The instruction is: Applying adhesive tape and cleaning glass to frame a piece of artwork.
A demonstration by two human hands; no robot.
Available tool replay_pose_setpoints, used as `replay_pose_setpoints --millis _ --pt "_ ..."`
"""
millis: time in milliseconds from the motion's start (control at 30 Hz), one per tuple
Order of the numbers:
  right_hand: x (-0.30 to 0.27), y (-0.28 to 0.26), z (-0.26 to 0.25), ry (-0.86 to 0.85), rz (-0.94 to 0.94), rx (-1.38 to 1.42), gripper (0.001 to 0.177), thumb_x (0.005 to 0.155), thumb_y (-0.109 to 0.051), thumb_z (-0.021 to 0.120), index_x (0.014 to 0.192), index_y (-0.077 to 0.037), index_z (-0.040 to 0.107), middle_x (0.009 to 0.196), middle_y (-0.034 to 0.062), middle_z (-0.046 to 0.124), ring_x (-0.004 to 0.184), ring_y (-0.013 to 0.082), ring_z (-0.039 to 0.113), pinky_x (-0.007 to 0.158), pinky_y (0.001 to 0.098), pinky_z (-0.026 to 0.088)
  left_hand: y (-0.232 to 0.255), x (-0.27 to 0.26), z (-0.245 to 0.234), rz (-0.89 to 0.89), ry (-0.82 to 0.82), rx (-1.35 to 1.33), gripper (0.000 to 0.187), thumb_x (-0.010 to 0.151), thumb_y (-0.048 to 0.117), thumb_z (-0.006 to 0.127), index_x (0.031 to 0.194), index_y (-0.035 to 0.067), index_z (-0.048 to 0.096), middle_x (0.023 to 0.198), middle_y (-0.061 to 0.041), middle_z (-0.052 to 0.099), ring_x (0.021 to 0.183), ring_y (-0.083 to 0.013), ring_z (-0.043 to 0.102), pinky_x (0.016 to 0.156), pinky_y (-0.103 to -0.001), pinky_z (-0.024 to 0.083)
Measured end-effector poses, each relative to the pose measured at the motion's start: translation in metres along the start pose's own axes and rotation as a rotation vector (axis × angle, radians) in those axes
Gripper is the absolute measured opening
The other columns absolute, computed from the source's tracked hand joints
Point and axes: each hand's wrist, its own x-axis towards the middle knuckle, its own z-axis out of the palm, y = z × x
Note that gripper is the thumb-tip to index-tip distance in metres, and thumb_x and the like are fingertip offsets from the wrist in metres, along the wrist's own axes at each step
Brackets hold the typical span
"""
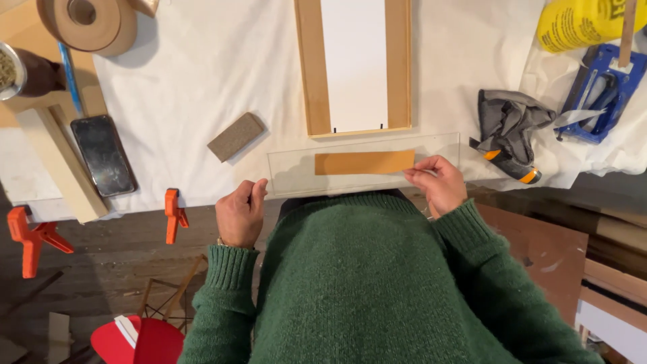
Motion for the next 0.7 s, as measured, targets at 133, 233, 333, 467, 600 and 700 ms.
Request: replay_pose_setpoints --millis 133,233,333,467,600,700 --pt "-0.004 -0.019 0.015 -0.054 -0.218 -0.397 0.024 0.088 0.006 0.065 0.112 0.001 0.062 0.113 0.0104 0.066 0.105 0.0211 0.069 0.097 0.0338 0.058 -0.006 0.003 -0.002 0.054 0.016 0.009 0.033 0.1 0.025 0.07 0.076 0.003 0.063 0.072 -0.011 0.072 0.06 -0.0278 0.069 0.055 -0.037 0.052" --pt "-0.015 -0.046 0.038 -0.029 -0.467 -0.833 0.02 0.087 0.0 0.072 0.107 -0.003 0.069 0.114 0.009 0.065 0.103 0.0216 0.07 0.093 0.0331 0.058 -0.007 0.003 0.0 0.061 0.004 0.038 0.032 0.099 0.027 0.072 0.077 0.005 0.066 0.068 -0.012 0.068 0.059 -0.0317 0.066 0.054 -0.04 0.051" --pt "-0.024 -0.076 0.061 -0.038 -0.795 -1.193 0.016 0.083 -0.007 0.079 0.098 -0.007 0.074 0.115 0.01 0.065 0.102 0.0268 0.067 0.089 0.0362 0.055 -0.004 0.005 0.004 0.077 -0.076 0.067 0.027 0.097 0.03 0.073 0.083 0.008 0.069 0.069 -0.013 0.069 0.06 -0.0329 0.066 0.055 -0.042 0.051" --pt "-0.026 -0.121 0.089 -0.198 -1.074 -1.363 0.012 0.082 -0.01 0.081 0.092 -0.01 0.075 0.104 0.0071 0.07 0.098 0.0294 0.064 0.086 0.0388 0.053 0.01 0.01 0.012 0.107 -0.206 0.005 0.021 0.091 0.031 0.076 0.093 0.01 0.072 0.084 -0.011 0.073 0.078 -0.0286 0.069 0.068 -0.038 0.054" --pt "-0.021 -0.151 0.107 -0.25 -0.981 -1.251 0.01 0.086 -0.008 0.08 0.094 -0.009 0.075 0.093 0.0048 0.071 0.086 0.022 0.067 0.078 0.0334 0.053 0.006 0.02 0.04 0.114 -0.204 -0.223 0.024 0.093 0.026 0.074 0.105 0.005 0.07 0.104 -0.011 0.073 0.091 -0.0248 0.067 0.073 -0.034 0.055" --pt "0.016 -0.147 0.093 -0.185 -0.766 -0.934 0.01 0.093 -0.005 0.076 0.102 -0.004 0.072 0.093 0.0039 0.072 0.081 0.0133 0.066 0.073 0.0259 0.054 0.004 0.034 0.064 -0.083 -0.168 -0.775 0.026 0.099 0.022 0.067 0.116 0.004 0.065 0.113 -0.006 0.074 0.1 -0.0151 0.068 0.085 -0.029 0.056"
